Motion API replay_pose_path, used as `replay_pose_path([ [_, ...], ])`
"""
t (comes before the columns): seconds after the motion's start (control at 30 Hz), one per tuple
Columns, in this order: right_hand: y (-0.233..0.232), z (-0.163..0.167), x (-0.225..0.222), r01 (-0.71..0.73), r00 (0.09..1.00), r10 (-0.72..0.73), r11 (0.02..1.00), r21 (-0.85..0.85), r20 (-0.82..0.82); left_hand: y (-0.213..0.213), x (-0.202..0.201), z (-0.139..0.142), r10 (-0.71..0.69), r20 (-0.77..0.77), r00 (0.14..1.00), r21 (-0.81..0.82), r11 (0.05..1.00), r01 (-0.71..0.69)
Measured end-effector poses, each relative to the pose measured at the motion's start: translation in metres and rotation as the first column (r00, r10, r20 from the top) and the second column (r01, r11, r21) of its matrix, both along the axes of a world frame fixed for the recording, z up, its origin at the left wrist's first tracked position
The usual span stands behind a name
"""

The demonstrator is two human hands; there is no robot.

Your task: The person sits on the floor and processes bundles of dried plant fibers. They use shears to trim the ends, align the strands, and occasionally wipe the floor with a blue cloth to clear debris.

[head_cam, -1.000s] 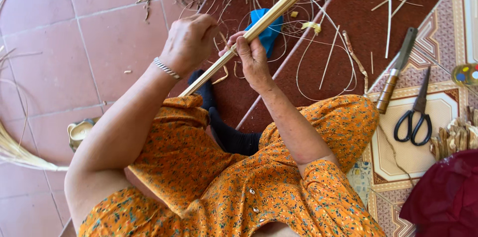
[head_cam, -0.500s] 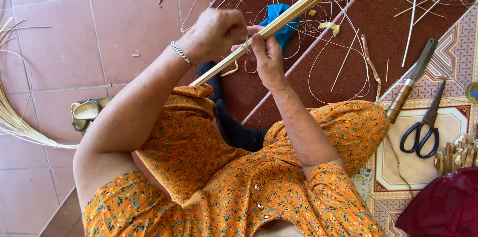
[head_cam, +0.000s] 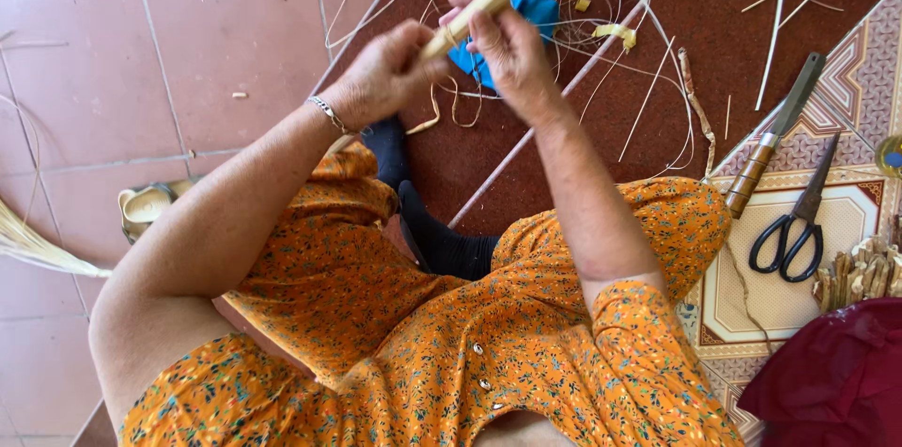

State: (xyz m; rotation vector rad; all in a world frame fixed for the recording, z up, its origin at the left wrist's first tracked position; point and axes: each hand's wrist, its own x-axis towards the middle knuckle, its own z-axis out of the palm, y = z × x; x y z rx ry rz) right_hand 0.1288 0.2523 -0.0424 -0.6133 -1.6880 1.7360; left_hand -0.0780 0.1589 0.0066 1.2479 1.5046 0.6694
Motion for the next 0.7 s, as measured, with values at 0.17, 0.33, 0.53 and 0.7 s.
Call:
replay_pose_path([
  [0.17, 0.039, -0.054, 0.021, -0.054, 0.861, -0.006, 0.993, 0.102, 0.509, -0.005, -0.050, -0.021, 0.258, 0.045, 0.965, 0.303, 0.917, -0.259],
  [0.33, 0.019, -0.127, 0.040, -0.336, 0.615, -0.189, 0.816, 0.471, 0.766, -0.047, -0.130, -0.041, 0.424, -0.123, 0.897, 0.398, 0.849, -0.347],
  [0.53, 0.015, -0.140, 0.016, -0.206, 0.381, -0.445, 0.814, 0.543, 0.811, -0.137, -0.143, -0.044, 0.638, -0.188, 0.747, 0.351, 0.754, -0.555],
  [0.7, 0.036, -0.142, 0.001, -0.367, 0.480, -0.522, 0.610, 0.702, 0.705, -0.208, -0.122, -0.043, 0.806, 0.014, 0.592, 0.103, 0.588, -0.802],
])
